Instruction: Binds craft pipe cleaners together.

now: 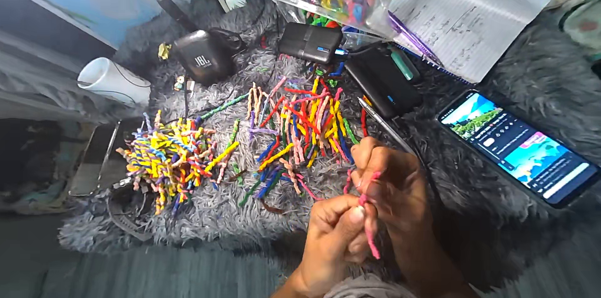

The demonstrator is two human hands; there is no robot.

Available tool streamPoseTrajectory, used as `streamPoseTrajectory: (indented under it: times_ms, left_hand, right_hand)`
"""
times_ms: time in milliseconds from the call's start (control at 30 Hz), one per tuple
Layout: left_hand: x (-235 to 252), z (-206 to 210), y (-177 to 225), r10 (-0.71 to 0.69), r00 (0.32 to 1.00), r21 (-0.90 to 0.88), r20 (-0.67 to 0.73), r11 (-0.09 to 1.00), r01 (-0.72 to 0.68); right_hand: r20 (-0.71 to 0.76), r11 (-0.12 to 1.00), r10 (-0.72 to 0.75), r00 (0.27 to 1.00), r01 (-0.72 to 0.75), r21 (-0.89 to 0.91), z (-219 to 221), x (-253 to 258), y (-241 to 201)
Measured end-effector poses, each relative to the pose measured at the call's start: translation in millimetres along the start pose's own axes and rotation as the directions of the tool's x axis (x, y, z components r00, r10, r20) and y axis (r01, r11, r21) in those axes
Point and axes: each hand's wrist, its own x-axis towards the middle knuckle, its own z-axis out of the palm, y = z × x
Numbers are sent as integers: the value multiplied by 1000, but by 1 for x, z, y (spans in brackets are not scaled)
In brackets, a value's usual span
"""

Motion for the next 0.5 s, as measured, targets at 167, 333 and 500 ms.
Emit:
streamPoseTrajectory:
  times_ms: [167, 333, 500]
  left_hand:
    - [5, -17, -14, 568, 775, 927, 278, 53, -371]
    - [4, -19, -5, 501, 856, 852, 128, 387, -354]
    - [4, -14, 10, -107, 994, -299, -18, 949, 97]
  right_hand:
    - [-91, 994, 6, 996, -15, -108, 4, -3, -5]
    - [-16, 992, 91, 996, -92, -85, 0, 4, 1]
    - [230, 989, 140, 963, -146, 6, -10, 11, 3]
